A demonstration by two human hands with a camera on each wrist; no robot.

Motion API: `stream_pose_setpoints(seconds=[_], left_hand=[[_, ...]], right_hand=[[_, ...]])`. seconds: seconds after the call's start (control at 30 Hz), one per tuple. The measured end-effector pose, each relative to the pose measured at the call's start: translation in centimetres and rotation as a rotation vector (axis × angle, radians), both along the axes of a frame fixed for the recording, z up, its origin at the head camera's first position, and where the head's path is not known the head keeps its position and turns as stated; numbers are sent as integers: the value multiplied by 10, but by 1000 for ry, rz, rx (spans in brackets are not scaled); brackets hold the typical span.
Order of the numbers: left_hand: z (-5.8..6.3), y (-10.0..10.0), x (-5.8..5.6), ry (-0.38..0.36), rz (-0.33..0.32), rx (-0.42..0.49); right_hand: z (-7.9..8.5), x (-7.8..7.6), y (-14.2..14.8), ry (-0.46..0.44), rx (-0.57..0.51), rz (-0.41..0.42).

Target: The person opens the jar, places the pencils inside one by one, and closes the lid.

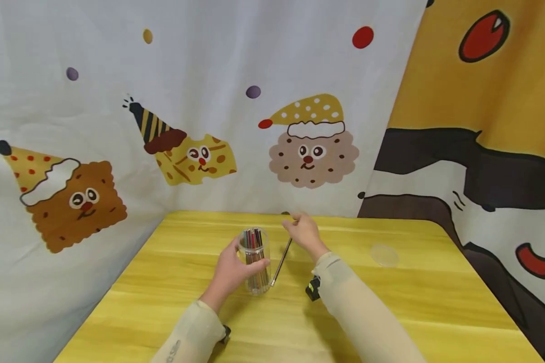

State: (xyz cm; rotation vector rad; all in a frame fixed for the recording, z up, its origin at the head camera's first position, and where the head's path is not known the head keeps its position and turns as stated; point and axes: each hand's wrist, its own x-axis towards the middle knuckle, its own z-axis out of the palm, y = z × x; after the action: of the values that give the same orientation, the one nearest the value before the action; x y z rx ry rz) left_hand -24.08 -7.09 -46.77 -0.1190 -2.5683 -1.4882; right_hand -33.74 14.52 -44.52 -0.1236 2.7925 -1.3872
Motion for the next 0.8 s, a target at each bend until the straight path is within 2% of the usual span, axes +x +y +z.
stream_pose_setpoints(seconds=[0.1,0.2,0.33,0.57,0.8], left_hand=[[-1,3,-1,0,-13,-19],[-1,4,-2,23,-13,-36],[0,1,-3,42,-10,-44],[0,-1,-3,23,8,-62],[-5,1,-3,-7,16,-61]], right_hand=[[-22,-9,12,-120,13,-49],[-35,-13,15,-158,40,-30],[-44,-15,12,-147,111,15],[-52,-17,-3,-97,166,28],[-59,-12,-20,-75,399,86]])
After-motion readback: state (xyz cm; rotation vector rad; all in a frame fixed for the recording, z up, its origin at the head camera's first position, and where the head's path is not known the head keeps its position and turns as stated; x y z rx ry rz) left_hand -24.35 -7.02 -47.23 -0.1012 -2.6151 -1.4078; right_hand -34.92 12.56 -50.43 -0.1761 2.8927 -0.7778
